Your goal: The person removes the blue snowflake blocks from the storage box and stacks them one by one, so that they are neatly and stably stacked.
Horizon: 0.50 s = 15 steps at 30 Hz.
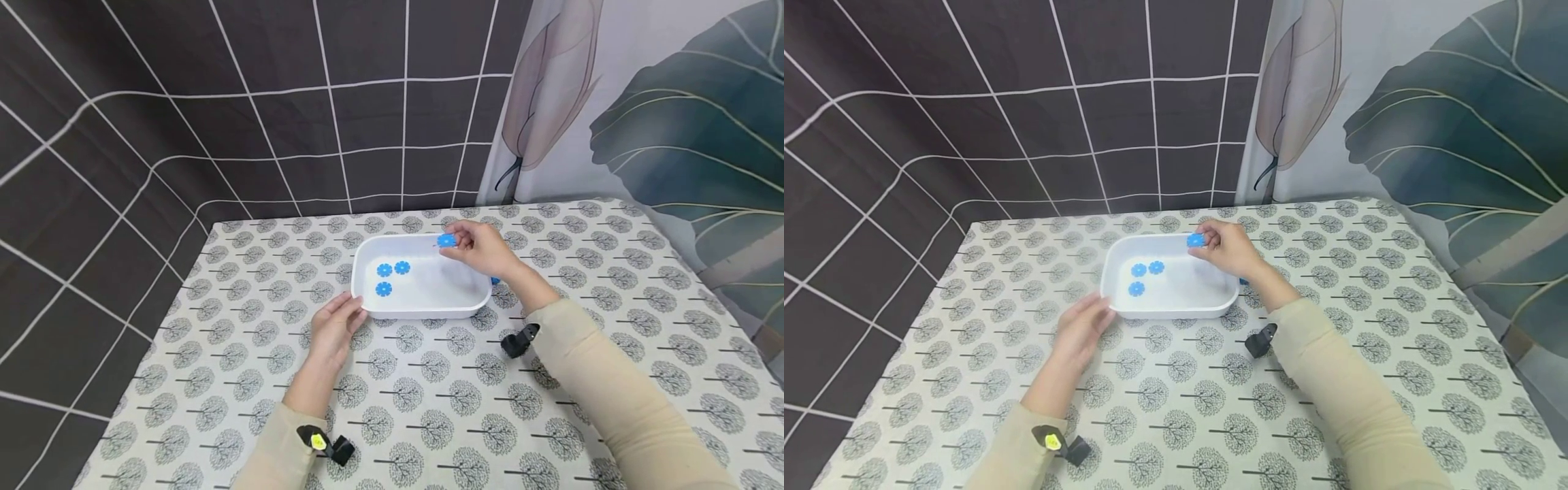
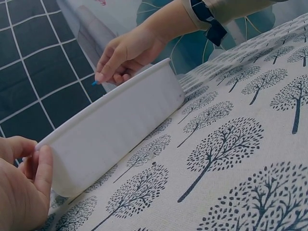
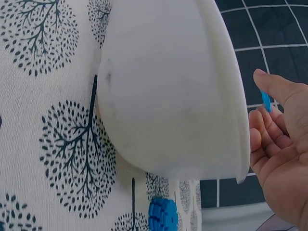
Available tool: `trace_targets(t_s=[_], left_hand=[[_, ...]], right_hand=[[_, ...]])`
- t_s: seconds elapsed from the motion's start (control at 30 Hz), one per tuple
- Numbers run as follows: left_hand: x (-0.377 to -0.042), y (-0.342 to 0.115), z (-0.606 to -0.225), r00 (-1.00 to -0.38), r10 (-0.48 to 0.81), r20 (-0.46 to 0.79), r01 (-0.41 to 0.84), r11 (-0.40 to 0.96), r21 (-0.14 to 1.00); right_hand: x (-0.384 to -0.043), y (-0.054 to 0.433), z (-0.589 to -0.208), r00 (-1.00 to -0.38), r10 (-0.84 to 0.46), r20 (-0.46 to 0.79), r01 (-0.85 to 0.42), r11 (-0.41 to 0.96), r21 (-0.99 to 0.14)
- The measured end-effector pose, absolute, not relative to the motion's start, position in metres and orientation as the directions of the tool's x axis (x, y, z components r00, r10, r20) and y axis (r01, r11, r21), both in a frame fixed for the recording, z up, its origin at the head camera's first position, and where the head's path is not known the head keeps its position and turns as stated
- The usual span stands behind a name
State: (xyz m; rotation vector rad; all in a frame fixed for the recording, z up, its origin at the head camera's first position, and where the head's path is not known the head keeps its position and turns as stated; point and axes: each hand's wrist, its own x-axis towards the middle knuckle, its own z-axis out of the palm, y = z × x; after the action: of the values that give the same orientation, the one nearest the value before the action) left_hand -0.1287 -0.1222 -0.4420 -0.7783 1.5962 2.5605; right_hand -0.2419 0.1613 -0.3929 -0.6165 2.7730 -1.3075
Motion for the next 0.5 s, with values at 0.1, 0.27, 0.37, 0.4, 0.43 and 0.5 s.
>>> trace_targets(t_s=[0.1, 0.27, 0.37, 0.4, 0.43, 0.5], left_hand=[[-0.129, -0.122, -0.441, -0.874, -0.236, -0.425, -0.279, -0.474, 0.835], [-0.129, -0.122, -0.442, -0.875, -0.238, -0.422, -0.274, -0.474, 0.837], [-0.129, -0.123, -0.442, -0.875, -0.236, -0.422, -0.276, -0.472, 0.837], [-0.129, -0.123, -0.442, -0.875, -0.236, -0.422, -0.277, -0.47, 0.838], [-0.129, -0.123, -0.442, -0.875, -0.235, -0.422, -0.278, -0.47, 0.838], [-0.129, -0.123, -0.442, -0.875, -0.235, -0.424, -0.279, -0.472, 0.837]], right_hand=[[-0.242, 0.164, -0.392, -0.927, -0.344, 0.149, -0.335, 0.58, -0.743], [-0.243, 0.17, -0.393, -0.931, -0.329, 0.16, -0.334, 0.585, -0.739], [-0.243, 0.173, -0.394, -0.933, -0.322, 0.16, -0.33, 0.591, -0.736], [-0.243, 0.174, -0.394, -0.934, -0.32, 0.16, -0.329, 0.593, -0.735], [-0.243, 0.175, -0.395, -0.934, -0.319, 0.16, -0.329, 0.593, -0.735], [-0.243, 0.177, -0.396, -0.935, -0.316, 0.164, -0.329, 0.594, -0.734]])
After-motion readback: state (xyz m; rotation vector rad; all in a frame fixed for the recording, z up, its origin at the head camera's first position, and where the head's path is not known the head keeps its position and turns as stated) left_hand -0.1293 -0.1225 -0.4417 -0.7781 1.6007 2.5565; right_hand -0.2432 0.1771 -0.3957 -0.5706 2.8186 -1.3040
